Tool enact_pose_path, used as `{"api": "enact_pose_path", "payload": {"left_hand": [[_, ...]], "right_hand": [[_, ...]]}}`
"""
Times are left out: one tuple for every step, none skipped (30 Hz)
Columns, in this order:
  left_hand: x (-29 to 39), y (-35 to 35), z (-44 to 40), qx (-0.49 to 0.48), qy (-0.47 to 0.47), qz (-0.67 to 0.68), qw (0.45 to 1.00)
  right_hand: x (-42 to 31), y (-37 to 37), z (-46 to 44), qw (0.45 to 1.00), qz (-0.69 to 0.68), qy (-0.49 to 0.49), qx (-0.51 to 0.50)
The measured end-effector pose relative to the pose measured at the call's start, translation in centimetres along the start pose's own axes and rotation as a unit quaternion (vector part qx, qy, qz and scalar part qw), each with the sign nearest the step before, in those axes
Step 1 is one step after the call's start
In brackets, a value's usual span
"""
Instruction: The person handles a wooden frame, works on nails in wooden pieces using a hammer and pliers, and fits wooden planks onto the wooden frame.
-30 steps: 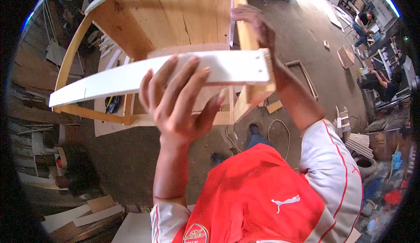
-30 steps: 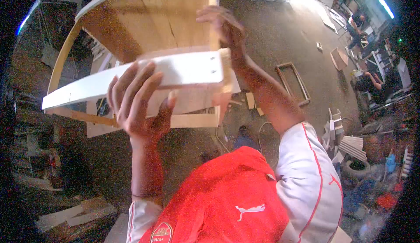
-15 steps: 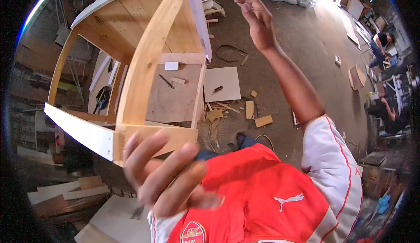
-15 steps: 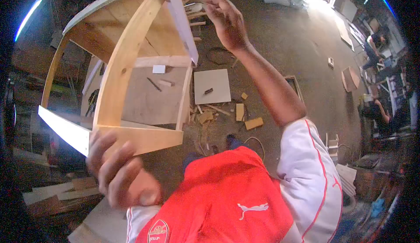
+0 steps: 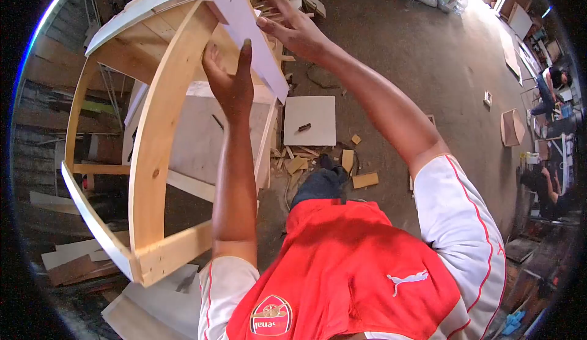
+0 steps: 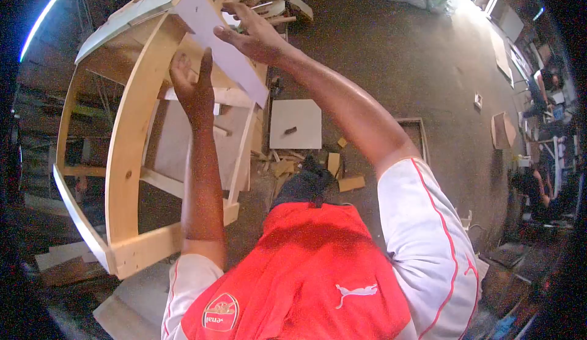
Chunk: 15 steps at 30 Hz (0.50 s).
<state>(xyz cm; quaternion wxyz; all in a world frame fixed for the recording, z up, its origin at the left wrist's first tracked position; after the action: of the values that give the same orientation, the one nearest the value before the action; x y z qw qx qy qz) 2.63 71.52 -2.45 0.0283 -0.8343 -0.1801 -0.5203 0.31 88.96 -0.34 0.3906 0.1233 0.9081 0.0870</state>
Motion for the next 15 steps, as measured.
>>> {"api": "enact_pose_path", "payload": {"left_hand": [[0.0, -1.2, -1.4, 0.003, -0.004, -0.008, 1.000], [-0.2, -2.2, -2.9, 0.007, -0.010, -0.016, 1.000], [-1.4, -3.4, -4.1, 0.005, -0.038, 0.082, 0.996], [-2.6, -4.5, -4.6, 0.039, -0.045, 0.086, 0.994], [-3.6, -5.2, -4.7, 0.077, -0.051, 0.089, 0.992], [-4.2, -5.9, -4.4, 0.115, -0.057, 0.091, 0.988], [-4.0, -7.0, -4.1, 0.170, -0.099, 0.075, 0.978], [-6.2, -7.1, -4.2, 0.182, -0.103, -0.035, 0.977], [-6.6, -7.7, -4.0, 0.188, -0.070, -0.030, 0.979], [-6.6, -8.4, -3.9, 0.196, -0.036, -0.026, 0.980], [-6.8, -8.8, -4.3, 0.179, -0.008, 0.006, 0.984], [-7.0, -8.9, -4.6, 0.163, 0.020, 0.038, 0.986], [-6.8, -8.8, -4.7, 0.136, 0.053, 0.051, 0.988], [-6.6, -9.0, -4.9, 0.160, 0.035, 0.047, 0.985], [-6.3, -9.5, -5.0, 0.182, 0.018, 0.042, 0.982]], "right_hand": [[2.3, -0.3, -1.1, 0.999, -0.049, -0.012, -0.010], [3.9, -0.3, -2.0, 0.998, -0.066, -0.012, -0.011], [4.9, -0.3, -3.1, 0.996, -0.084, -0.009, -0.013], [5.5, -0.2, -4.2, 0.995, -0.102, -0.007, -0.018], [5.9, -0.1, -5.3, 0.989, -0.136, -0.034, -0.037], [6.5, -0.3, -6.0, 0.982, -0.176, -0.053, -0.047], [7.5, -0.7, -6.8, 0.973, -0.215, -0.068, -0.057], [9.0, -1.2, -7.8, 0.962, -0.252, -0.081, -0.065], [10.6, -1.8, -8.5, 0.953, -0.269, -0.063, -0.124], [11.7, -2.6, -9.3, 0.952, -0.270, -0.047, -0.134], [12.9, -3.0, -9.5, 0.948, -0.274, -0.048, -0.153], [12.6, -3.0, -9.6, 0.944, -0.277, -0.050, -0.173], [13.2, -3.2, -9.6, 0.935, -0.289, -0.066, -0.196], [14.1, -3.4, -9.7, 0.925, -0.301, -0.083, -0.217], [14.7, -3.6, -9.9, 0.914, -0.312, -0.101, -0.239]]}}
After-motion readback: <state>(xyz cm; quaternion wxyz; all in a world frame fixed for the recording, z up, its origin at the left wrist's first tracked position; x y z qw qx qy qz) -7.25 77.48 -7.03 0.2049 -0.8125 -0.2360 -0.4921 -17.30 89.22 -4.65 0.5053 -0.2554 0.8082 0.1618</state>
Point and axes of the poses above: each hand's wrist, its own z-axis away from the middle knuckle, its own y-axis out of the back of the hand, x = y × z, the point moved 1 cm from there along -z, towards the middle knuckle, and after that the axes turned 9 degrees about y, right-handed, at the moved point
